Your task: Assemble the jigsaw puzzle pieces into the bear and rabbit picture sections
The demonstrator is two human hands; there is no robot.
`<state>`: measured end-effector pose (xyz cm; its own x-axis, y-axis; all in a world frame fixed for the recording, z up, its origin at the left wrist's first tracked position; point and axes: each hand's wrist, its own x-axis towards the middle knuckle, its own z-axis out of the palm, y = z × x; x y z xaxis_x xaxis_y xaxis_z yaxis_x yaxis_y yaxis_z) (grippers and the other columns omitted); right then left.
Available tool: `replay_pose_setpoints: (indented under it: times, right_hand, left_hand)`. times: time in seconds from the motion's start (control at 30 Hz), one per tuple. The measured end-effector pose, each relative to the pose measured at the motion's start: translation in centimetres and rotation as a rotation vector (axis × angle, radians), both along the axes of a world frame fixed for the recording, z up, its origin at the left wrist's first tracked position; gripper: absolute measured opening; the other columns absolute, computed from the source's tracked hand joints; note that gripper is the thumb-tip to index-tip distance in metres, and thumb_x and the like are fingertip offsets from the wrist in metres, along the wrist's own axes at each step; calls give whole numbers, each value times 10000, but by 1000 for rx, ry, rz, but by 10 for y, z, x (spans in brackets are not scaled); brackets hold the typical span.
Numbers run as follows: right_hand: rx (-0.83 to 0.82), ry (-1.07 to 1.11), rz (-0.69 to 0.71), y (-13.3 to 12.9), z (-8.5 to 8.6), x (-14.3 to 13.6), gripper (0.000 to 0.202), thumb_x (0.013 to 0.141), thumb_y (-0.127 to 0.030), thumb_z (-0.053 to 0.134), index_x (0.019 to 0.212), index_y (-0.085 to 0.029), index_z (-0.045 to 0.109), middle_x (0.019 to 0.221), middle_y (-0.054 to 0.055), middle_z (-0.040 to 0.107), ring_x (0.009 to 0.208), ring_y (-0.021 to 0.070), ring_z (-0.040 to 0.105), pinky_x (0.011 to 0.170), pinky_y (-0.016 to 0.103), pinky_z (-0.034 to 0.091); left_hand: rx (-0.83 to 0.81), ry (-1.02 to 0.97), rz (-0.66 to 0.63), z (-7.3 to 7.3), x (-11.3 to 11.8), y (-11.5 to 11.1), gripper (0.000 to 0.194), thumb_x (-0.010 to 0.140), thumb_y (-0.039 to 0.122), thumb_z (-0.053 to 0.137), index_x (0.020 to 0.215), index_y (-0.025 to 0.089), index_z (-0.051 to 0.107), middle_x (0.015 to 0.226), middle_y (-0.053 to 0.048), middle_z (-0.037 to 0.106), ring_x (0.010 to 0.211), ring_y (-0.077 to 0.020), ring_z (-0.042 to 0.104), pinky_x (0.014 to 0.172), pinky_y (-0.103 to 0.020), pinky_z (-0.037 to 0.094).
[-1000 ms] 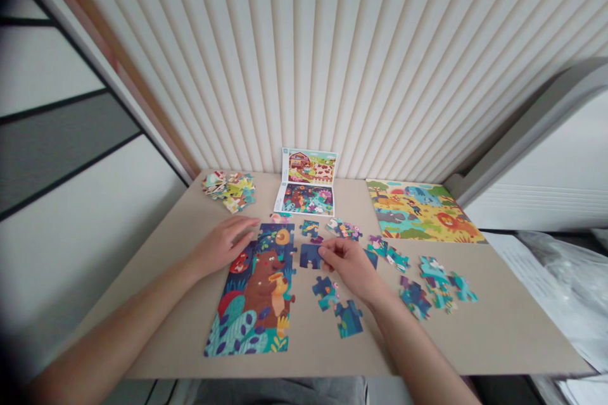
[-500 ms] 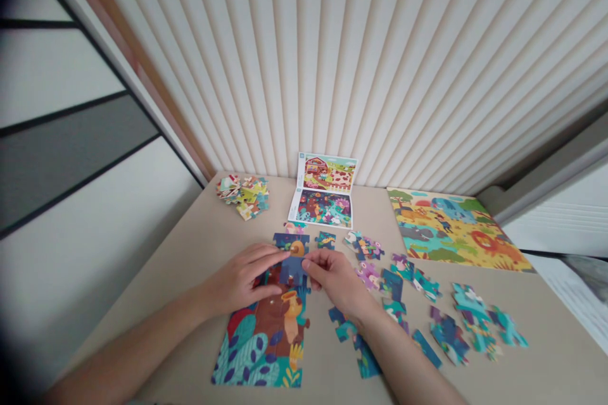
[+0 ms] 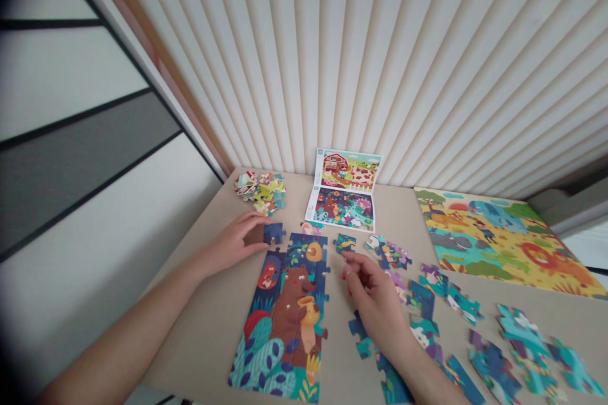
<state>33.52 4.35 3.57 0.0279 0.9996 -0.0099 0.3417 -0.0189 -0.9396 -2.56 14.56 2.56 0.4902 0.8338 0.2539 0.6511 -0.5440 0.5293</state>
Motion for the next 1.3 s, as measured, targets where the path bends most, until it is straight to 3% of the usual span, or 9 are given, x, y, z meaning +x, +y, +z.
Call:
replay_pose_setpoints:
  times: [0.23, 0.5, 0.77, 1.0, 1.13, 1.3]
  right_hand:
    - [122, -225, 64, -11, -2, 1, 399, 1050, -511, 560, 1259, -226, 745, 864, 45, 733, 746, 201, 673, 660, 300, 567]
    - [128, -229, 68, -13, 0, 0, 383, 1043, -504, 571, 1241, -235, 759, 905, 75, 759, 758, 213, 703, 490, 245, 511]
    - [148, -250, 74, -14, -1, 1, 359, 1048, -474, 569, 1256, -247, 754, 919, 75, 758, 755, 212, 701, 452, 235, 503]
    - [205, -303, 68, -13, -1, 1, 333, 1052, -445, 566, 1232, -245, 762, 914, 75, 770, 750, 217, 714, 565, 281, 580]
    - [220, -314, 82, -14, -1, 1, 320, 1059, -427, 561, 1231, -246, 761, 1012, 94, 800, 855, 244, 757, 635, 306, 617]
    - [241, -349, 116, -13, -3, 2, 308, 1077, -395, 538, 1250, -255, 752, 1144, 106, 805, 963, 260, 771, 701, 332, 647]
  left_hand:
    - [-14, 31, -22, -6, 11, -4, 458, 925, 476, 780, 1327, 287, 666, 1418, -104, 631, 1360, -296, 597, 1175, -484, 474]
    - [-7, 68, -36, 0, 16, -9, 450, 944, 438, 753, 1362, 287, 677, 1417, -101, 631, 1362, -298, 586, 1185, -499, 461]
    - [27, 77, -58, 1, 31, -16, 349, 1021, 372, 637, 1358, 309, 700, 1341, -87, 676, 1300, -287, 617, 1168, -509, 452]
    - [20, 17, -15, -4, 38, -14, 418, 974, 312, 685, 1391, 285, 658, 1342, -83, 722, 1286, -280, 648, 1143, -497, 480]
    - [18, 6, 15, -7, 42, -11, 414, 915, 270, 723, 1327, 269, 685, 1292, -75, 745, 1237, -281, 668, 1118, -496, 501]
    - [51, 63, -48, -5, 45, -16, 337, 991, 242, 618, 1311, 280, 716, 1311, -70, 724, 1266, -267, 632, 1136, -494, 471]
